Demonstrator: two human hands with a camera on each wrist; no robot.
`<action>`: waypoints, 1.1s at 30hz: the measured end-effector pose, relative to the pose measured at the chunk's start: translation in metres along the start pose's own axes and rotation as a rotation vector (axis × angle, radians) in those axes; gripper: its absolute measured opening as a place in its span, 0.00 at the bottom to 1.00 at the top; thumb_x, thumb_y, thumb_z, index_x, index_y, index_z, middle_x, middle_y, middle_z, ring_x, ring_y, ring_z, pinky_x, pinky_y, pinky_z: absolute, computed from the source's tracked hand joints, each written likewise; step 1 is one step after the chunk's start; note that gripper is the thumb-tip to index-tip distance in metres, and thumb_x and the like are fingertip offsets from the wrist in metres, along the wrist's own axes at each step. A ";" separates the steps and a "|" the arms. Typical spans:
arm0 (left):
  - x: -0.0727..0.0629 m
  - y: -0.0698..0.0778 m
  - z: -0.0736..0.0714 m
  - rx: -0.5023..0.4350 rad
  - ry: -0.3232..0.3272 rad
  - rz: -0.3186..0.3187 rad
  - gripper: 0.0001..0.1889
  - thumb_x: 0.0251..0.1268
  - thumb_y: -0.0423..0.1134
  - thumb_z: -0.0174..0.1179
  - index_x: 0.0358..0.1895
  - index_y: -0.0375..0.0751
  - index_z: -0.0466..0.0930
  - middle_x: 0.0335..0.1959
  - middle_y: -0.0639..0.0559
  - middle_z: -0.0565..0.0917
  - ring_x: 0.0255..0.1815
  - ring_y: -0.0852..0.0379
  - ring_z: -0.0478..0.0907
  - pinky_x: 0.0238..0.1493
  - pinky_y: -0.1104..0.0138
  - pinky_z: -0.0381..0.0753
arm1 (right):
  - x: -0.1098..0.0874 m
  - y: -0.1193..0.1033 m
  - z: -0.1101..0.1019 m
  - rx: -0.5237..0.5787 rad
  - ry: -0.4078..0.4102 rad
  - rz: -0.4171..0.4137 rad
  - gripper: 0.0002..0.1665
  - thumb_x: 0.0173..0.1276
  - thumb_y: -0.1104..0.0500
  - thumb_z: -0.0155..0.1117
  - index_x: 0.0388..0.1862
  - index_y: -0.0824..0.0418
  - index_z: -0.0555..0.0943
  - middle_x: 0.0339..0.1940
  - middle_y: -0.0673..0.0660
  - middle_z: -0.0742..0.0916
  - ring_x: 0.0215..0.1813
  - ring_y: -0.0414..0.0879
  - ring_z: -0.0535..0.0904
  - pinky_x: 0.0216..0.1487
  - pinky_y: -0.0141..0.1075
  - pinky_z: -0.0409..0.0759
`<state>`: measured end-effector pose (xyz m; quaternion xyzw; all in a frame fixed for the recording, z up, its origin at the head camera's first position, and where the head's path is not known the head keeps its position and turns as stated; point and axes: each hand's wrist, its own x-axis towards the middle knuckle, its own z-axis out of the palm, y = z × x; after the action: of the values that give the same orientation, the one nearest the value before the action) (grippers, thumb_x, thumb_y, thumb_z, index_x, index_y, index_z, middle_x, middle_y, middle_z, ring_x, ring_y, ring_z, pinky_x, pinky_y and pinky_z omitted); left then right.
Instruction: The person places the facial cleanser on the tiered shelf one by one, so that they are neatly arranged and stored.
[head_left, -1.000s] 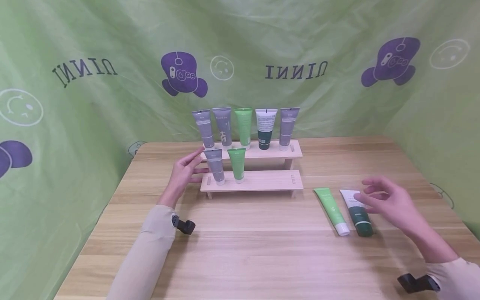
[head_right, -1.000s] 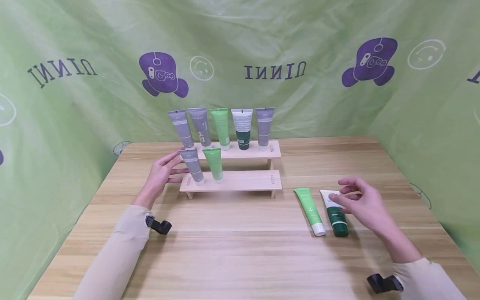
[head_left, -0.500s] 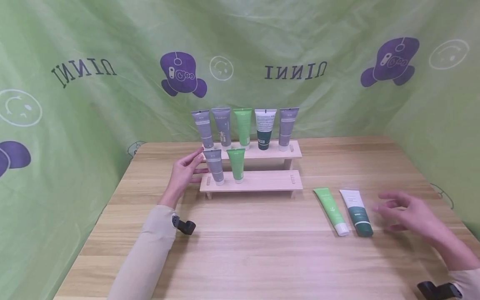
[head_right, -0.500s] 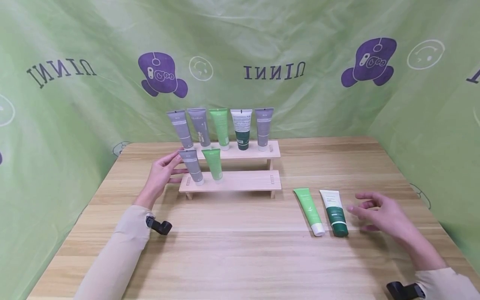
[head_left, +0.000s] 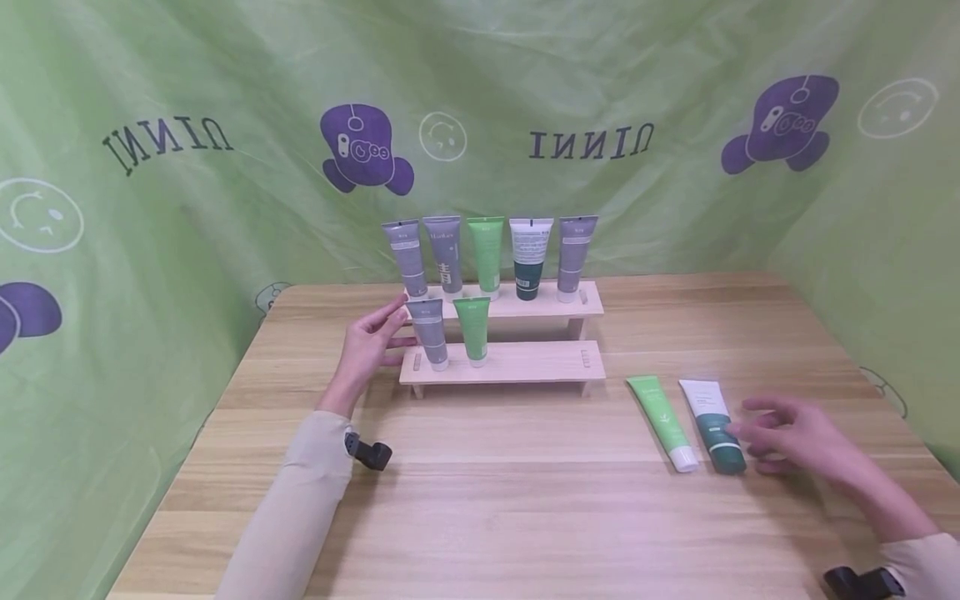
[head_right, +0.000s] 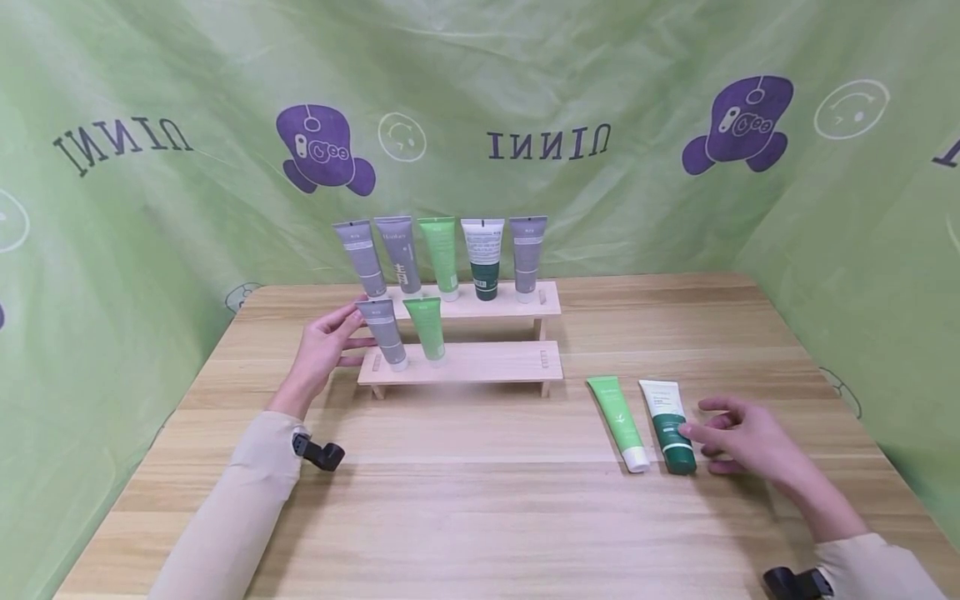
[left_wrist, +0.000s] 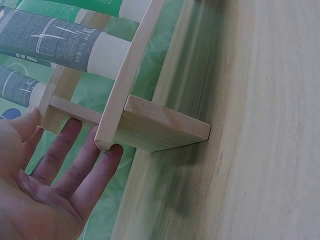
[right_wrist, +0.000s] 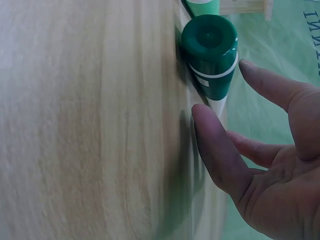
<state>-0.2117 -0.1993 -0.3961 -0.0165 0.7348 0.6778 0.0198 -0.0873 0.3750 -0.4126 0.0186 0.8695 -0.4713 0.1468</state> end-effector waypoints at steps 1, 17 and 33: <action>0.000 0.000 0.000 0.001 0.000 0.000 0.28 0.74 0.52 0.58 0.74 0.53 0.69 0.69 0.37 0.73 0.56 0.33 0.81 0.47 0.49 0.87 | 0.000 -0.001 0.001 0.004 -0.002 0.002 0.43 0.72 0.57 0.67 0.70 0.83 0.57 0.48 0.72 0.80 0.39 0.49 0.84 0.39 0.42 0.90; -0.001 -0.002 -0.002 -0.006 0.007 0.005 0.28 0.74 0.52 0.59 0.73 0.53 0.70 0.68 0.37 0.74 0.54 0.33 0.82 0.47 0.49 0.87 | 0.012 -0.017 0.014 -0.040 -0.068 0.026 0.48 0.69 0.53 0.70 0.70 0.84 0.57 0.47 0.71 0.84 0.38 0.52 0.85 0.37 0.42 0.90; -0.001 0.000 -0.001 -0.007 0.001 0.009 0.26 0.74 0.52 0.59 0.72 0.55 0.71 0.67 0.37 0.75 0.54 0.33 0.82 0.46 0.49 0.88 | 0.016 -0.023 0.019 -0.019 -0.056 0.034 0.46 0.68 0.57 0.70 0.69 0.84 0.57 0.45 0.70 0.84 0.38 0.52 0.85 0.36 0.44 0.90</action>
<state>-0.2106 -0.2003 -0.3962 -0.0136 0.7326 0.6803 0.0165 -0.1024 0.3453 -0.4082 0.0188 0.8689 -0.4610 0.1792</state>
